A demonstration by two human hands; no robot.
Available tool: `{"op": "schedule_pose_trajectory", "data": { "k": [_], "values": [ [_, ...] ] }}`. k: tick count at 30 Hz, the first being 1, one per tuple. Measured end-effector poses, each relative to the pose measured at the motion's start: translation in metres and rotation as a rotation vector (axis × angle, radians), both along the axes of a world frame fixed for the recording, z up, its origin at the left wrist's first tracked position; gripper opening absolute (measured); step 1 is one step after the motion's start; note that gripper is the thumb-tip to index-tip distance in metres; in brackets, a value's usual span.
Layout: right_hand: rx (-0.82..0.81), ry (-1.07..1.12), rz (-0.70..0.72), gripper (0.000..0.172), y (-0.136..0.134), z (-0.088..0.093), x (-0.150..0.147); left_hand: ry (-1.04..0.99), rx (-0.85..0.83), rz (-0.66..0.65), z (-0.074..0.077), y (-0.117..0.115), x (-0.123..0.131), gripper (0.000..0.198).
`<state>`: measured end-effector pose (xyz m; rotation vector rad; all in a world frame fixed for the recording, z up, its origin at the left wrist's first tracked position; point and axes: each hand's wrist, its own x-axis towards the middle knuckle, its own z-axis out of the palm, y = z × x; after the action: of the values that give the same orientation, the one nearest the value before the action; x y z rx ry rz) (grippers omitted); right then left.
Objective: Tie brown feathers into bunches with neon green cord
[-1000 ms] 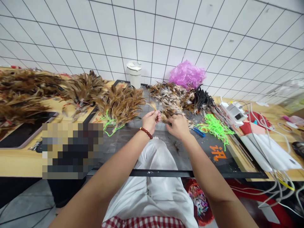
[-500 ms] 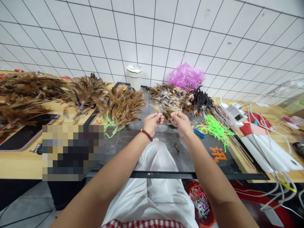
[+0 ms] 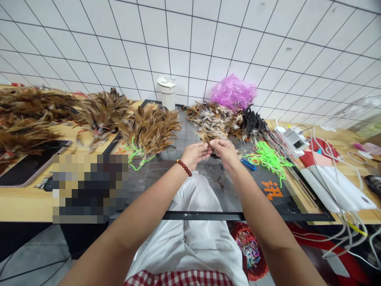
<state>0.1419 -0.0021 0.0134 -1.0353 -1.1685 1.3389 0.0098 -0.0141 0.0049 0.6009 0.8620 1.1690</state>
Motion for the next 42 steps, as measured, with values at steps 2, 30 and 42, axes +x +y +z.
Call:
{"op": "schedule_pose_trajectory", "data": {
  "k": [2, 30, 42],
  "values": [
    [-0.013, 0.006, -0.017, 0.028, 0.001, -0.002, -0.001, -0.013, -0.001, -0.014, 0.001, -0.001, 0.000, 0.009],
    [0.686, -1.528, -0.052, 0.022, -0.010, -0.012, -0.004, -0.082, 0.047, 0.405, 0.002, 0.020, -0.024, 0.014],
    [0.236, -0.479, -0.114, 0.021, 0.005, -0.007, 0.002, -0.020, 0.064, 0.231, 0.005, 0.008, -0.011, 0.011]
  ]
}}
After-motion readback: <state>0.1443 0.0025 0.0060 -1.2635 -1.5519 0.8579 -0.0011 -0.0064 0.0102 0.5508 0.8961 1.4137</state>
